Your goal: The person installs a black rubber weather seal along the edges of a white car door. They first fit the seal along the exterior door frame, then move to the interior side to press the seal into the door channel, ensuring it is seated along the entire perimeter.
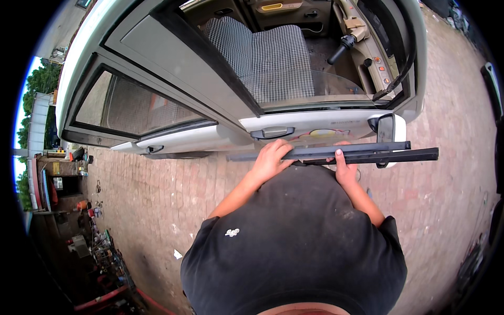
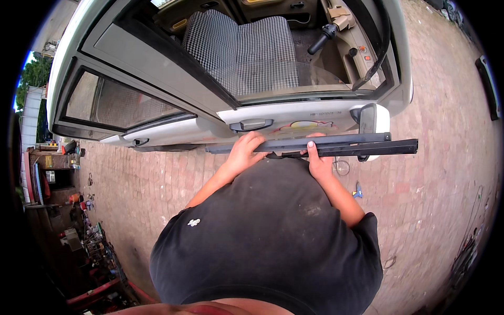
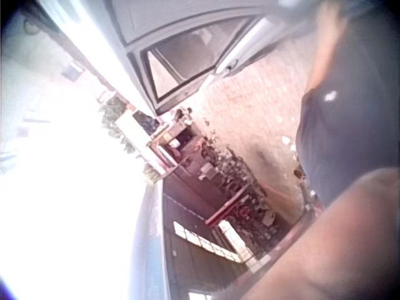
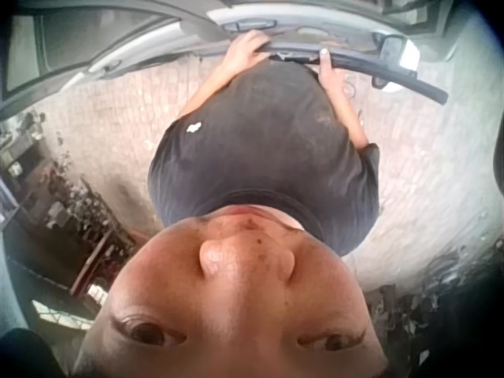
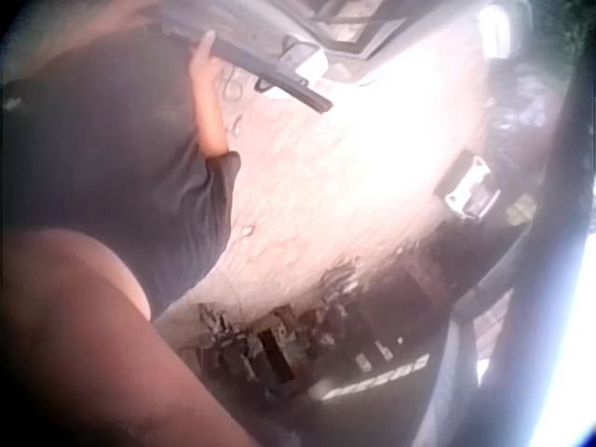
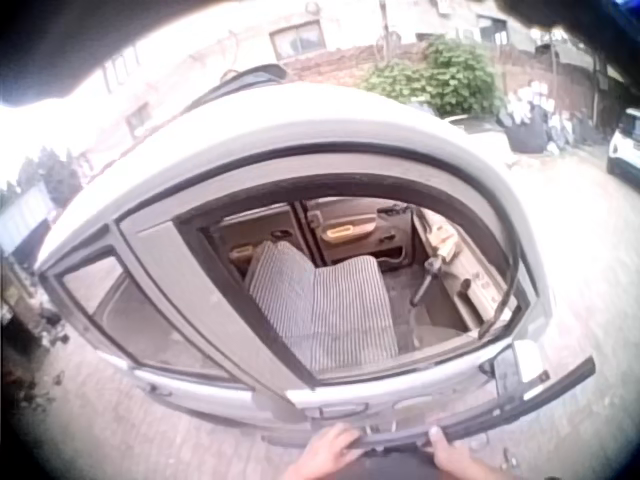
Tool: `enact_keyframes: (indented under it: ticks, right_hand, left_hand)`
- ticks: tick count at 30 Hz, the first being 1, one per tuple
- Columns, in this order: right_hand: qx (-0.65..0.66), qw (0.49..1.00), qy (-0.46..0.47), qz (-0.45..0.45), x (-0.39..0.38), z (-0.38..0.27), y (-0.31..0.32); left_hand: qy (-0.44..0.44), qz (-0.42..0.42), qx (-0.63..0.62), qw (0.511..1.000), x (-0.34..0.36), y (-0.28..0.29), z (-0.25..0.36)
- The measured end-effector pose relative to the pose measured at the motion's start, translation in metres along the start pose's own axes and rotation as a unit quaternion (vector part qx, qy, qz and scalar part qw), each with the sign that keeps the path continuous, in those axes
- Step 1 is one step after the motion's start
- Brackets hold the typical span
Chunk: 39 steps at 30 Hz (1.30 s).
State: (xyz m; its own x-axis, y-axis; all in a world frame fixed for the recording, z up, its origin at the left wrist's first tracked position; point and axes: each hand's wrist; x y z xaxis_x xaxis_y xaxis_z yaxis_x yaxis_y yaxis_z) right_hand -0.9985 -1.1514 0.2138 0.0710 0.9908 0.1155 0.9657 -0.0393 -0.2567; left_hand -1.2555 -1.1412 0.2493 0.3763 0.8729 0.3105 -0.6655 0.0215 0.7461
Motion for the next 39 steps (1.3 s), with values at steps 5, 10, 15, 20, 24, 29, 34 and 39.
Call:
enact_keyframes:
  ticks: [5, 10, 15, 20, 24, 29, 34, 39]
  right_hand:
    - [-0.01, 1.0, -0.007, 0.001, 0.001, 0.002, 0.004]
    - [-0.011, 1.0, -0.006, -0.011, 0.003, 0.002, 0.005]
    - [-0.021, 1.0, -0.008, -0.014, 0.003, -0.001, 0.005]
    - [-0.008, 1.0, 0.001, -0.013, 0.004, 0.001, 0.006]
    - [-0.011, 1.0, 0.001, -0.008, 0.004, -0.001, 0.004]
    - [0.0, 1.0, -0.013, 0.018, 0.003, 0.0, 0.001]
    - [0.009, 1.0, 0.006, -0.01, 0.008, -0.001, -0.001]
    - [-0.026, 1.0, -0.005, -0.014, 0.005, 0.0, 0.002]
  left_hand:
    - [0.009, 0.001, -0.004, 1.0, -0.001, -0.002, 0.0]
    - [0.004, 0.008, -0.004, 1.0, -0.001, -0.002, 0.0]
    - [-0.004, 0.018, -0.006, 1.0, -0.002, -0.002, -0.001]
    - [-0.007, 0.022, -0.014, 1.0, -0.003, -0.002, -0.003]
    - [-0.007, 0.021, -0.012, 1.0, -0.003, 0.0, -0.002]
    - [-0.002, 0.01, -0.009, 1.0, -0.002, 0.001, -0.005]
    - [0.009, 0.002, 0.0, 1.0, -0.004, 0.0, -0.006]
    - [-0.004, -0.002, 0.016, 1.0, -0.005, -0.008, -0.013]
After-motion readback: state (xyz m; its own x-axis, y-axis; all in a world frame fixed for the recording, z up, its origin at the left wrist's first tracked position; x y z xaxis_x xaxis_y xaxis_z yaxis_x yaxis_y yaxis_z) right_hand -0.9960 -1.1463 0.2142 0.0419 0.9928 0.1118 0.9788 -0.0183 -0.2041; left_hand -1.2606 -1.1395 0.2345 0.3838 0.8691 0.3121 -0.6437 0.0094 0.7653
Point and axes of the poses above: each hand's wrist, its own x-axis towards the middle knuckle, its own y-axis out of the back of the hand, z = x × y, and after that the axes turned 2 degrees about z, right-handed
